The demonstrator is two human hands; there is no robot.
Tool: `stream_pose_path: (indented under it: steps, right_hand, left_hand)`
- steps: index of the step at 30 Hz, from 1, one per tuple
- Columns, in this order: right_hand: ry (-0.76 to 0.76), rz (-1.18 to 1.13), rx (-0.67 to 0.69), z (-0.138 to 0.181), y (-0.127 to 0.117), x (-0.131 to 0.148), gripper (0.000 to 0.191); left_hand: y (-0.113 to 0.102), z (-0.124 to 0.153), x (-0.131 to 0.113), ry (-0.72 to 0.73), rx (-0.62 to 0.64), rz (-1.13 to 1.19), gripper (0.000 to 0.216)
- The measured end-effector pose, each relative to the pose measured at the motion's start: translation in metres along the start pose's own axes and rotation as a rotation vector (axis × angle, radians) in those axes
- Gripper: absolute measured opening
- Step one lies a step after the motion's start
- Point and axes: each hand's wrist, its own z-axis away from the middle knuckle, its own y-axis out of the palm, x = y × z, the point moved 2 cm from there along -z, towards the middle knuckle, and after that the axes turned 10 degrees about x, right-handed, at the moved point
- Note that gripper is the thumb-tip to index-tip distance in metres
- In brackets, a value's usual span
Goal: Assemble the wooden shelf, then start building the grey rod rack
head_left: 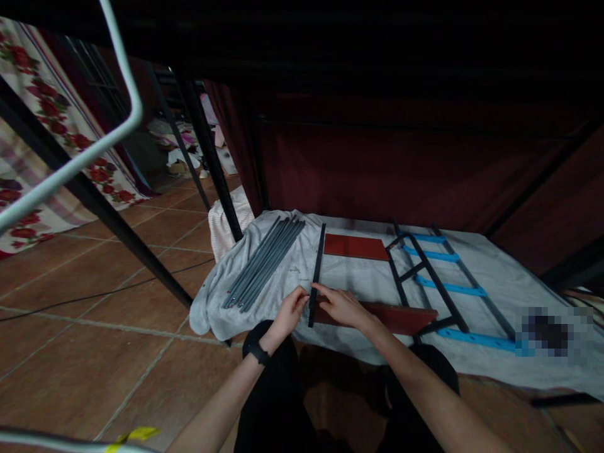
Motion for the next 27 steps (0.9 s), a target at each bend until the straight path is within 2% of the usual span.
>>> stream_pose_path:
  steps: [4,12,15,19,22,24,27]
  right_hand:
    - [-0.006,-0.009,-0.002,0.001,0.0,0.0,0.062]
    - [0.015,0.004,0.013,-0.001,-0.001,0.0,0.062]
    - [0.02,0.006,0.02,-0.001,-0.001,0.0,0.061]
    - [0.002,0.003,0.016,0.001,-0.002,0.0,0.061]
    - [0.01,0.002,0.029,0.001,-0.002,0.0,0.061]
    - [0.025,0.002,0.033,0.002,-0.003,0.001,0.061]
    - [0.023,0.007,0.03,0.002,-0.002,0.001,0.061]
  left_hand:
    - [-0.002,0.005,-0.004,0.077,0.002,-0.105,0.017]
    - [0.003,-0.004,-0.005,-0.148,-0.055,0.361,0.027]
    - [0.003,-0.006,-0.002,-0.117,-0.063,0.301,0.024]
    - [0.006,-0.001,0.001,0.014,-0.086,0.102,0.013]
    - [0.008,0.004,0.003,0.084,-0.108,0.018,0.013]
    - [0.008,0.005,0.004,0.08,-0.115,0.042,0.017]
    - [0.006,0.001,0.004,0.003,-0.085,0.195,0.027]
